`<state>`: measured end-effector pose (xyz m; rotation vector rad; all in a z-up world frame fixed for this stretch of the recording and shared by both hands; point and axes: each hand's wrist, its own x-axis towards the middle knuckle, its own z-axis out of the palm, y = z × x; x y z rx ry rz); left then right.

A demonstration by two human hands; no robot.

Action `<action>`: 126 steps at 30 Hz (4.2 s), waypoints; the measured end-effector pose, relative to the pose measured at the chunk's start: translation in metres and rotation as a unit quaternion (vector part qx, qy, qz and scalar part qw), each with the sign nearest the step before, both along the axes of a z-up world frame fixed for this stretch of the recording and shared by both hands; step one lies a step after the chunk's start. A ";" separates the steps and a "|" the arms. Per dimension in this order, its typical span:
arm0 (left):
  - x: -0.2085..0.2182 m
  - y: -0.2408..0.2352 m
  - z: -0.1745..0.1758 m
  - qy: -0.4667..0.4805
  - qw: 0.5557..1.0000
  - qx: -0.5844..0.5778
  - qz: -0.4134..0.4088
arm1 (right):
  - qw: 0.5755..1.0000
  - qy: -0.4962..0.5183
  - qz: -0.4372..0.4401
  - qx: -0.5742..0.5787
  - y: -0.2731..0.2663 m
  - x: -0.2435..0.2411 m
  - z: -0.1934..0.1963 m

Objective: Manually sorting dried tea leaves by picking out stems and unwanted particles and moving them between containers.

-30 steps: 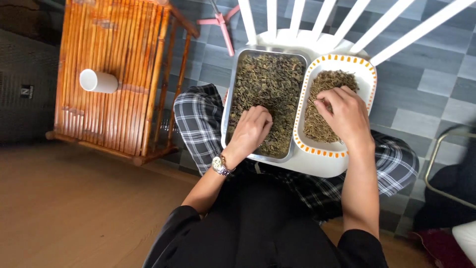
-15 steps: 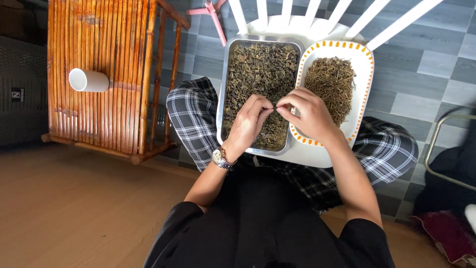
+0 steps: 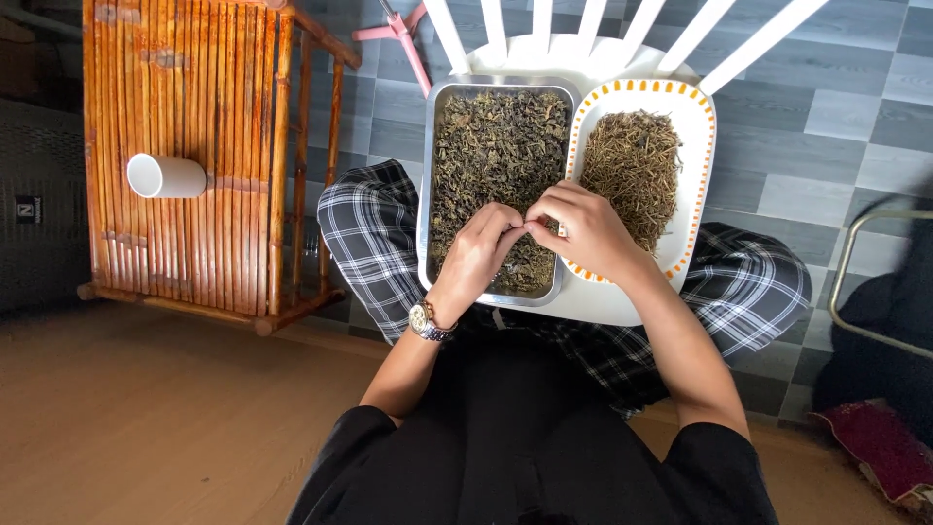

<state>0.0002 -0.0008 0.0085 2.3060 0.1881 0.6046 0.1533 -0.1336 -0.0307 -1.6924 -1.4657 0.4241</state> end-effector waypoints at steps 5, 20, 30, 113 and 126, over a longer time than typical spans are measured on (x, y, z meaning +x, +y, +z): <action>0.001 0.002 0.001 0.006 0.999 0.037 -0.005 | 1.000 -0.013 0.001 -0.005 -0.001 0.002 0.016; 0.002 -0.032 -0.016 0.130 0.990 0.059 -0.006 | 0.997 -0.021 -0.013 0.071 -0.019 0.005 -0.032; 0.002 -0.033 -0.014 0.112 0.987 0.114 0.014 | 0.994 -0.035 -0.030 0.095 -0.019 0.000 -0.034; 0.060 0.070 -0.051 0.230 0.944 0.235 -0.024 | 0.977 -0.199 -0.067 -0.029 -0.023 0.034 -0.027; 0.141 0.064 -0.093 0.135 0.944 0.299 -0.025 | 0.977 -0.194 -0.081 -0.045 -0.022 0.032 -0.015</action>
